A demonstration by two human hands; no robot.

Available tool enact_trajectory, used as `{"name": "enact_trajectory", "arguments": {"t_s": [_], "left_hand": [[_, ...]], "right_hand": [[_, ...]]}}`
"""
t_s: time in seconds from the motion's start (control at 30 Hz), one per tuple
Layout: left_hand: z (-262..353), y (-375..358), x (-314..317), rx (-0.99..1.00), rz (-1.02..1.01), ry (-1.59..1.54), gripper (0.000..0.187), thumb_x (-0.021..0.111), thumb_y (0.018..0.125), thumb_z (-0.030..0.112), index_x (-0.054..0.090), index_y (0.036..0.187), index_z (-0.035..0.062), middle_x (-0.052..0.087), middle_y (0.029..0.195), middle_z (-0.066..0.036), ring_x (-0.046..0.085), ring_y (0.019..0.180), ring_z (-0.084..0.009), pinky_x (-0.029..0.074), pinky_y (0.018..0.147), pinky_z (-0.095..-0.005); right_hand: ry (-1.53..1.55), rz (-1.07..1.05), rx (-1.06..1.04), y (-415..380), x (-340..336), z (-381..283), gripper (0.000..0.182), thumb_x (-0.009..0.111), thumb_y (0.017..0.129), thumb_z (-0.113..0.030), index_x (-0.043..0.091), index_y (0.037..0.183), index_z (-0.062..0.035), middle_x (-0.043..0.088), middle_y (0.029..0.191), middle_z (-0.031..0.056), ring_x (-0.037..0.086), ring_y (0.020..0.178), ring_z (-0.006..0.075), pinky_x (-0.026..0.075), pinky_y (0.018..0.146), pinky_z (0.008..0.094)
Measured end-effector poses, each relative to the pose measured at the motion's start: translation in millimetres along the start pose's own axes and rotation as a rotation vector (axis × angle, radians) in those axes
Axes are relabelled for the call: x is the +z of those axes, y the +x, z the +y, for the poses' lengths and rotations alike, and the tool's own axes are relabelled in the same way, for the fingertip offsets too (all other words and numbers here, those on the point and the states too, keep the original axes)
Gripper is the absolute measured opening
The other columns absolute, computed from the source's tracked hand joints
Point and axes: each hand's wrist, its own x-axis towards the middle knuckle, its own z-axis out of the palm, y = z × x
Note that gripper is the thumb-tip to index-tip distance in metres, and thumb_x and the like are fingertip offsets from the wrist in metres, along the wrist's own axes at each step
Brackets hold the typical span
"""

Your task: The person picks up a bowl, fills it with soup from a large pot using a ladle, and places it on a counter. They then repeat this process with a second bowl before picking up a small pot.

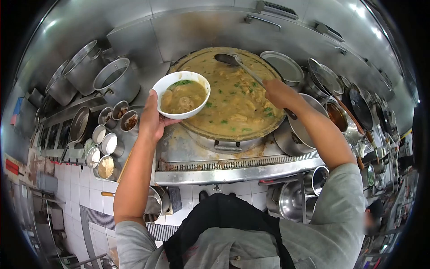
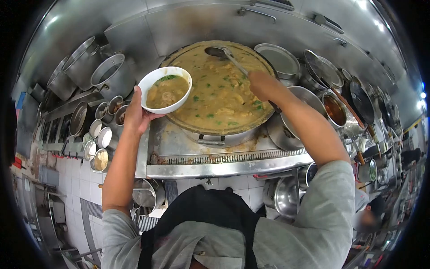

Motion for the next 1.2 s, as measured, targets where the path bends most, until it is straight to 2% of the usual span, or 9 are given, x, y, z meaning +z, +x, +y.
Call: {"name": "enact_trajectory", "arguments": {"t_s": [0.13,0.23,0.33,0.43,0.53,0.6,0.93,1.03,1.2], "left_hand": [[1,-5,-16,-0.002,0.026,-0.010,0.060,0.034,0.108,0.053,0.037,0.148,0.0082,0.059,0.134,-0.019,0.069,0.112,-0.0320,0.066,0.078,-0.0503],[2,-10,-20,-0.004,0.044,-0.017,0.060,0.035,0.108,0.052,0.037,0.149,0.0079,0.059,0.134,-0.019,0.069,0.111,-0.0321,0.066,0.076,-0.0498],[2,-11,-25,0.005,0.044,-0.021,0.060,0.035,0.108,0.052,0.037,0.148,0.0076,0.060,0.134,-0.018,0.069,0.110,-0.0320,0.066,0.075,-0.0492],[0,-8,-27,0.026,0.056,-0.026,0.063,0.037,0.107,0.054,0.040,0.147,0.0052,0.061,0.132,-0.019,0.070,0.108,-0.0323,0.067,0.074,-0.0489],[2,-11,-25,0.039,0.076,-0.032,0.065,0.040,0.106,0.055,0.043,0.145,0.0030,0.062,0.131,-0.020,0.071,0.107,-0.0326,0.067,0.073,-0.0482],[4,-11,-25,0.013,0.072,-0.031,0.060,0.037,0.108,0.052,0.039,0.148,0.0074,0.061,0.133,-0.019,0.070,0.109,-0.0313,0.067,0.075,-0.0480],[-1,-8,-34,0.013,0.098,-0.056,0.060,0.041,0.107,0.052,0.041,0.146,0.0065,0.062,0.132,-0.019,0.072,0.106,-0.0325,0.067,0.072,-0.0474],[-2,-6,-37,0.016,0.091,-0.059,0.060,0.041,0.107,0.052,0.041,0.145,0.0066,0.062,0.132,-0.019,0.072,0.106,-0.0327,0.067,0.072,-0.0477],[-3,-4,-36,0.023,0.075,-0.062,0.059,0.041,0.107,0.052,0.041,0.145,0.0065,0.061,0.132,-0.019,0.072,0.105,-0.0330,0.067,0.073,-0.0482]], "right_hand": [[-0.073,-0.038,-0.191,36,18,9,0.021,0.059,0.087,-0.010,0.061,0.096,0.0087,0.067,0.084,0.0296,0.068,0.084,0.0454,0.053,0.078,0.0497],[0.171,-0.164,-0.074,40,2,4,0.016,0.058,0.088,-0.009,0.062,0.089,0.0073,0.065,0.070,0.0221,0.068,0.061,0.0337,0.054,0.060,0.0452],[0.563,-0.348,0.242,35,-10,0,0.020,0.062,0.090,-0.012,0.066,0.082,0.0051,0.067,0.070,0.0171,0.065,0.057,0.0278,0.051,0.052,0.0398],[0.696,-0.408,0.268,33,7,-3,0.023,0.061,0.093,-0.015,0.062,0.077,0.0009,0.061,0.064,0.0089,0.058,0.048,0.0172,0.044,0.042,0.0334],[1.036,-0.558,0.335,32,3,7,0.022,0.058,0.095,-0.012,0.061,0.077,-0.0004,0.057,0.060,0.0074,0.055,0.047,0.0163,0.043,0.042,0.0311],[1.133,-0.566,0.316,28,2,4,0.021,0.058,0.097,-0.013,0.061,0.079,-0.0009,0.054,0.059,0.0048,0.052,0.047,0.0135,0.042,0.042,0.0293],[1.825,-0.623,0.448,-11,31,28,0.019,0.058,0.101,-0.015,0.057,0.088,-0.0009,0.052,0.062,0.0004,0.048,0.045,0.0060,0.039,0.037,0.0203],[1.868,-0.536,0.417,-19,28,31,0.022,0.053,0.101,-0.009,0.053,0.114,0.0087,0.056,0.079,0.0058,0.049,0.050,0.0051,0.039,0.035,0.0221],[1.851,-0.370,0.369,-40,11,18,0.031,0.053,0.100,-0.007,0.051,0.124,0.0129,0.056,0.082,0.0062,0.047,0.050,0.0049,0.040,0.035,0.0212]]}}
